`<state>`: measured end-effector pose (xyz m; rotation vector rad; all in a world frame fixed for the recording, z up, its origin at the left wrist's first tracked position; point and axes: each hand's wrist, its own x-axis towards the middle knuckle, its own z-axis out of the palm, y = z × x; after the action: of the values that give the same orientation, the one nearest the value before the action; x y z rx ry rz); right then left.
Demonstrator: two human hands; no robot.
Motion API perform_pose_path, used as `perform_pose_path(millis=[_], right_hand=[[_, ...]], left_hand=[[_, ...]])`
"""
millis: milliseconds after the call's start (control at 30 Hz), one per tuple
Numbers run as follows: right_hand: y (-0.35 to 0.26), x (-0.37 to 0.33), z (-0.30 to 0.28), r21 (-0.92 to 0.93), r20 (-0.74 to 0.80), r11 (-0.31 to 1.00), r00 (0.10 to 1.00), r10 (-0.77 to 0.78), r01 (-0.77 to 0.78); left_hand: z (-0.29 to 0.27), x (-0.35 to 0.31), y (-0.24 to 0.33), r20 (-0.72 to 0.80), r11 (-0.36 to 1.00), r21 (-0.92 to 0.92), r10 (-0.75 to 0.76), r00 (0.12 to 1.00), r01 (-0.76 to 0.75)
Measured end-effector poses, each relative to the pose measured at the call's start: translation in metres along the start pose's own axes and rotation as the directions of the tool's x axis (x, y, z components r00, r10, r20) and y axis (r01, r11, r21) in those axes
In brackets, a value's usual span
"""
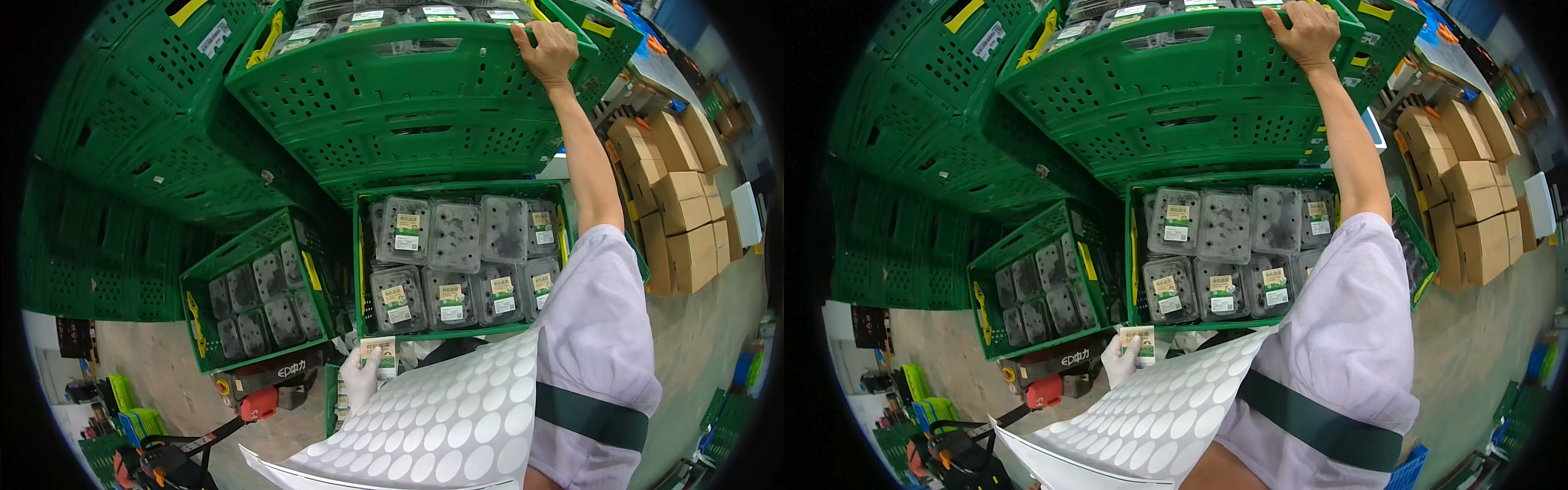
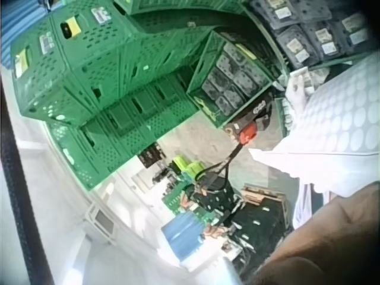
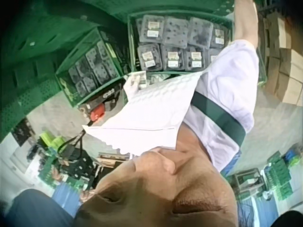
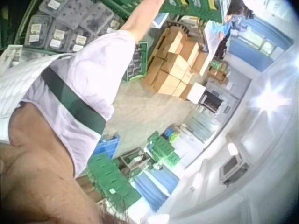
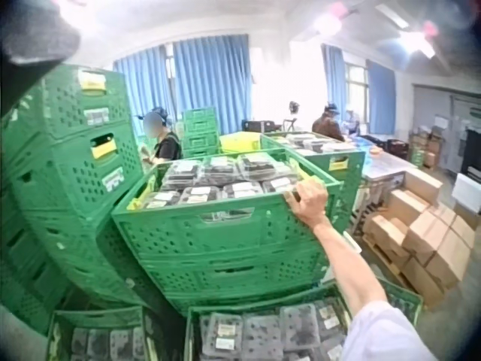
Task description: The person applies labels to plastic containers of blueberries by hand, peeling individual labels from a sheet and sticking them onto the lids of the containers inside green plastic crates.
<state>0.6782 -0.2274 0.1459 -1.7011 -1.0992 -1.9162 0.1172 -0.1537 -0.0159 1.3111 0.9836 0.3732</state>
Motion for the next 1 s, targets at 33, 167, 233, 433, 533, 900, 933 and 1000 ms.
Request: perform_pose_path(millis=[33, 167, 233, 433, 533, 900, 933, 1000], right_hand=[[0.000, -0.001, -0.002, -0.004, 0.021, 1.000, 1.000, 0.005, -0.005], [-0.008, 0.004, -0.018, 0.030, 0.199, 0.979, 0.961, 0.194, -0.204], [-0.034, 0.009, -0.033, 0.113, 0.048, 0.989, 0.995, 0.086, -0.091], [-0.211, -0.033, -0.220, 0.301, 0.643, 0.119, 0.109, -0.758, -0.946], [-0.233, -0.069, -0.267, 0.299, 0.822, 0.153, 0.173, -0.543, -0.942], [-0.120, -0.132, -0.207, 0.057, 0.961, 0.500, 0.184, 0.208, -0.864], [-0.086, -0.148, -0.203, -0.014, 0.955, 0.421, 0.112, 0.273, -0.907], [-0.066, -0.148, -0.191, -0.145, 0.970, 0.557, -0.007, 0.244, -0.818]], left_hand=[[0.000, -0.001, -0.003, -0.013, 0.999, -0.003, 0.038, 0.999, -0.038], [0.005, -0.001, 0.017, 0.092, 0.993, 0.107, -0.054, 0.994, 0.044], [0.026, 0.000, 0.027, 0.106, 0.999, -0.046, -0.016, 0.994, 0.020], [0.069, 0.013, 0.019, 0.027, 0.930, 0.023, 0.367, 0.930, -0.368], [0.078, 0.018, 0.005, 0.037, 0.941, 0.094, 0.323, 0.946, -0.325], [0.063, -0.009, 0.002, 0.327, 0.980, 0.141, -0.178, 0.928, 0.138], [0.058, -0.003, -0.008, 0.354, 0.967, 0.255, -0.086, 0.931, -0.008], [0.047, -0.003, -0.010, 0.403, 0.813, 0.423, 0.227, 0.886, -0.401]])
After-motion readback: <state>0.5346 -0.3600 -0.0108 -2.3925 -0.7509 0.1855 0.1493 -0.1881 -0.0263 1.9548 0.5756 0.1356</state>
